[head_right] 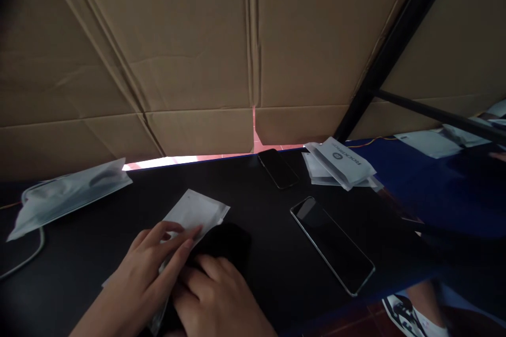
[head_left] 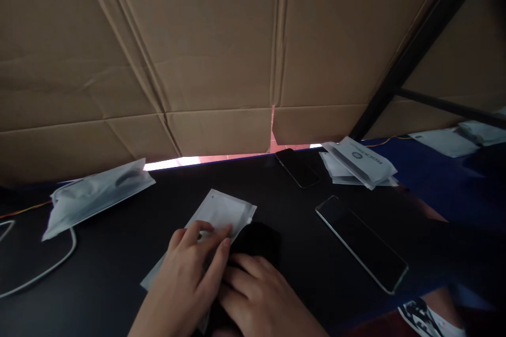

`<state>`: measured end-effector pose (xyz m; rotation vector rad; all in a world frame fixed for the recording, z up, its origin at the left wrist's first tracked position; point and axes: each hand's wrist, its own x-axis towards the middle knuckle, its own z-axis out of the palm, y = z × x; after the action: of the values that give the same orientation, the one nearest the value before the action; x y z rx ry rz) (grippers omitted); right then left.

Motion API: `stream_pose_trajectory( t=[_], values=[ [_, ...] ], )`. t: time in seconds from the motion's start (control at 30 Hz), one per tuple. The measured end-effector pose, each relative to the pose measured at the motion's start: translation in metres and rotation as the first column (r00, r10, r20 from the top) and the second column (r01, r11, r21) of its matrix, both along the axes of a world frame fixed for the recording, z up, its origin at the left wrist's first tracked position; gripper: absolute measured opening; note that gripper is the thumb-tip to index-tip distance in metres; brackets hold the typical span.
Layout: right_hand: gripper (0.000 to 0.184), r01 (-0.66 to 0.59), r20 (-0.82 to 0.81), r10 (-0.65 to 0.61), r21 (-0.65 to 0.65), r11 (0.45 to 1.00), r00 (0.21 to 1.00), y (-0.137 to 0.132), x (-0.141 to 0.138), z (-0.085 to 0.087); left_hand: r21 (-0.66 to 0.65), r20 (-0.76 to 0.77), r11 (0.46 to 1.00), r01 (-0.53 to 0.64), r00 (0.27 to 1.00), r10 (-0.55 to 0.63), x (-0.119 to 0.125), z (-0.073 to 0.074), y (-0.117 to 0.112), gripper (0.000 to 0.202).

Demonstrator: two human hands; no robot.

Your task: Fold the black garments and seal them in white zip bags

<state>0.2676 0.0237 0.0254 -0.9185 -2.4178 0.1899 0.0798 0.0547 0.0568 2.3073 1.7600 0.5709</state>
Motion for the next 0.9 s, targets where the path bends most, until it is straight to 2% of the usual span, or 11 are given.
stream_pose_trajectory(
  t=[0.07,0.17,0.3,0.33,0.43,0.53,0.63,0.73,0.8,0.9],
  values=[
    [0.029,-0.086,0.001,0.086,0.06,0.995,0.996,0.001,0.02,0.006,0.005,-0.008,1.0,-0.007,1.0,0.007,-0.01,-0.002,-0.001,0.042],
    [0.033,-0.074,0.039,0.07,0.124,0.99,0.997,0.003,0.05,0.016,-0.028,-0.036,1.0,-0.01,0.999,0.009,-0.023,-0.005,-0.004,0.04],
    [0.067,-0.05,0.16,0.055,-0.035,0.998,0.986,0.008,0.067,0.024,-0.13,-0.084,0.991,0.036,0.995,-0.047,-0.03,-0.018,-0.011,0.048],
    [0.07,-0.058,0.171,0.068,-0.066,0.996,0.983,0.01,0.067,0.023,-0.152,-0.09,0.987,0.047,0.994,-0.061,-0.03,-0.023,-0.013,0.051],
    [0.065,-0.083,0.148,0.094,-0.083,0.993,0.984,0.011,0.057,0.014,-0.213,-0.1,0.974,0.073,0.99,-0.096,-0.027,-0.035,-0.018,0.057],
    [0.053,-0.046,0.098,0.057,-0.11,0.993,0.994,0.008,0.037,0.001,-0.242,-0.092,0.965,0.1,0.988,-0.125,-0.02,-0.038,-0.023,0.058],
    [0.043,0.132,0.022,-0.13,-0.139,0.982,0.991,0.002,0.012,-0.011,-0.159,-0.097,0.985,0.064,0.992,-0.08,-0.011,-0.034,-0.029,0.057],
    [0.04,0.326,-0.063,-0.337,-0.137,0.935,0.94,-0.003,-0.007,-0.018,-0.075,-0.078,0.997,0.021,0.997,-0.027,-0.006,-0.031,-0.034,0.057],
    [0.034,0.297,-0.061,-0.308,-0.142,0.944,0.95,-0.002,-0.01,-0.016,-0.112,-0.053,0.991,0.066,0.996,-0.072,-0.01,-0.03,-0.035,0.059],
    [0.025,0.037,-0.005,-0.038,-0.144,0.989,0.999,0.002,-0.001,-0.008,-0.189,-0.007,0.966,0.178,0.983,-0.183,-0.02,-0.03,-0.034,0.06]
  ],
)
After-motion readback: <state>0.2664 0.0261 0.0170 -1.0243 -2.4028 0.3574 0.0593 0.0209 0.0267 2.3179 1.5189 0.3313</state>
